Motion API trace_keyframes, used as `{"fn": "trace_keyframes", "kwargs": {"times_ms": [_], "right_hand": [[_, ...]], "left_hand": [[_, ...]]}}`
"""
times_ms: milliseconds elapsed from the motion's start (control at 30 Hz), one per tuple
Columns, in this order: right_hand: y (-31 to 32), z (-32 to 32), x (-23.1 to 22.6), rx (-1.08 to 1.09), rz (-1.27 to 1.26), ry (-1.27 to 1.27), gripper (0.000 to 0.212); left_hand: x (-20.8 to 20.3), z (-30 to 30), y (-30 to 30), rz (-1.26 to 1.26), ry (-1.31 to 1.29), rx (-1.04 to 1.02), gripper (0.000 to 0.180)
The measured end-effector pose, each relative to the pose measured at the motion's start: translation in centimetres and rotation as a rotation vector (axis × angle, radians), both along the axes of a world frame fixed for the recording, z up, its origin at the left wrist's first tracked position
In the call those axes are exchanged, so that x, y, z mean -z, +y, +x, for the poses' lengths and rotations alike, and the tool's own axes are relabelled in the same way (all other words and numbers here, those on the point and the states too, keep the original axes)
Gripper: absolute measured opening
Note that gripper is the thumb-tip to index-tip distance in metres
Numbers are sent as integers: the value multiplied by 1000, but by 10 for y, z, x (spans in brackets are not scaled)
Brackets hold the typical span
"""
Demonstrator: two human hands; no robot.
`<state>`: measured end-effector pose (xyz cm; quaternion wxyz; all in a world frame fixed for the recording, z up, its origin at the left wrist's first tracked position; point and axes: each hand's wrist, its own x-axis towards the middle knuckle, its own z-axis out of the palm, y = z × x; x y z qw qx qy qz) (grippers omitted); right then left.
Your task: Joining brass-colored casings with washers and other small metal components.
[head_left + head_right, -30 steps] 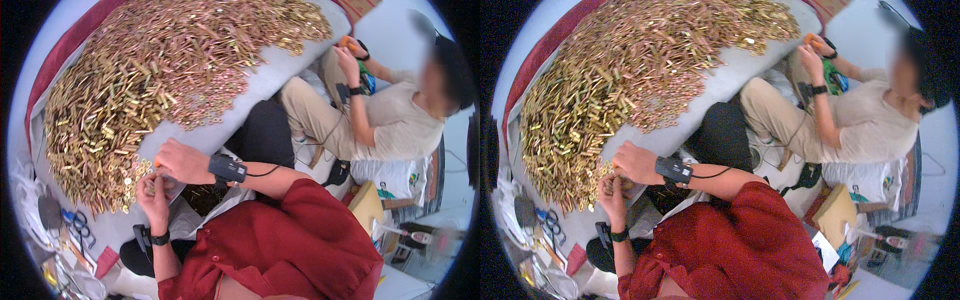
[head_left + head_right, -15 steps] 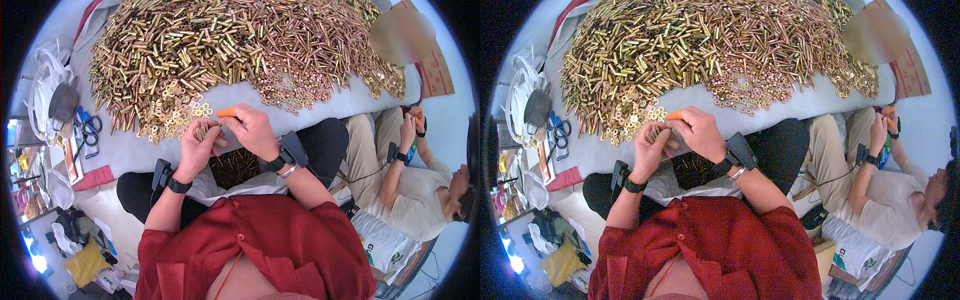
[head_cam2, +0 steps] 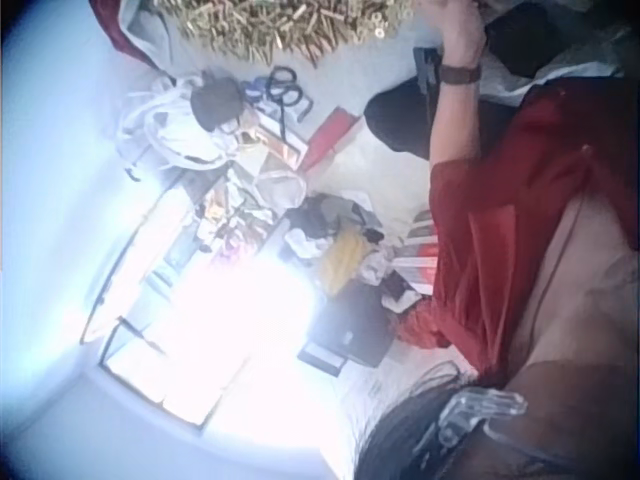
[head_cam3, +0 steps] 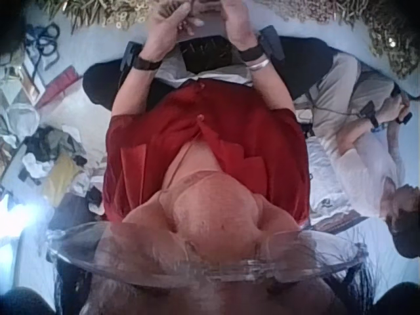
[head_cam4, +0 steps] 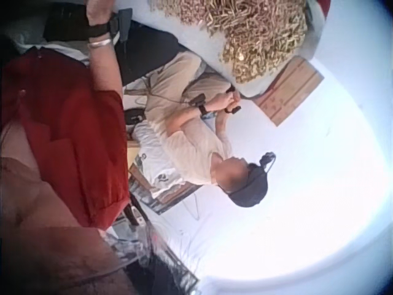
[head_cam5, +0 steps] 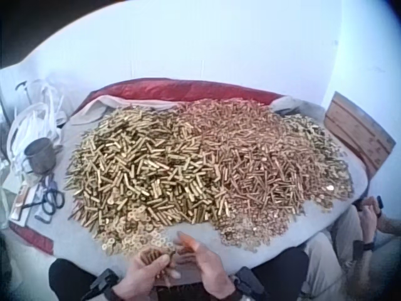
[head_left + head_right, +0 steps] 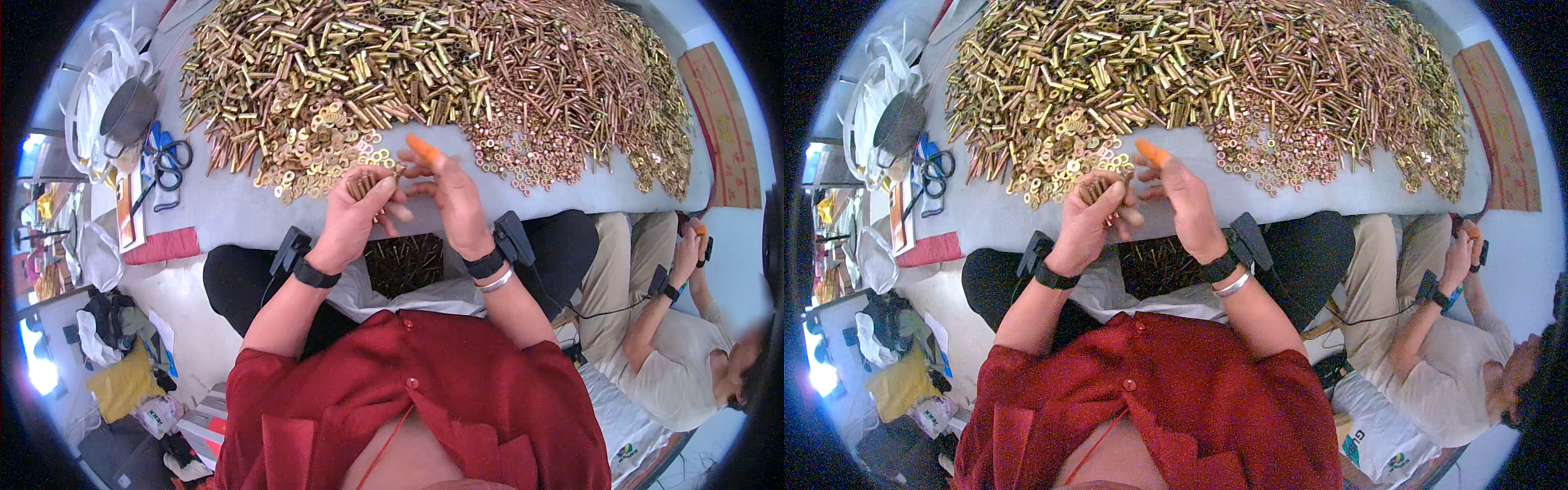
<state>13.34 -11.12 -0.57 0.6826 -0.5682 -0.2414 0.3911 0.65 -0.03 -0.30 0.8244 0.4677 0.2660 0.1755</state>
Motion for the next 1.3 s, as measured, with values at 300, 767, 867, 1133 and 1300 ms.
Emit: {"fn": "trace_keyframes", "kwargs": {"times_ms": [300, 767, 867, 1133, 1300], "right_hand": [[3, -8, -2, 1, 47, 121, 72], [-5, 108, -18, 623, -194, -613, 26], [9, 119, 3, 470, -409, -1129, 30], [33, 113, 10, 349, -597, -1403, 29], [20, 43, -19, 389, -143, -801, 23]], "left_hand": [[0, -1, 1, -52, -30, 32, 17], [-18, -10, -5, 149, 29, 293, 30], [-30, -10, 2, 138, 257, 357, 30], [-19, -10, 1, 130, 279, 49, 22], [-20, -10, 7, 21, 254, 120, 24]]}}
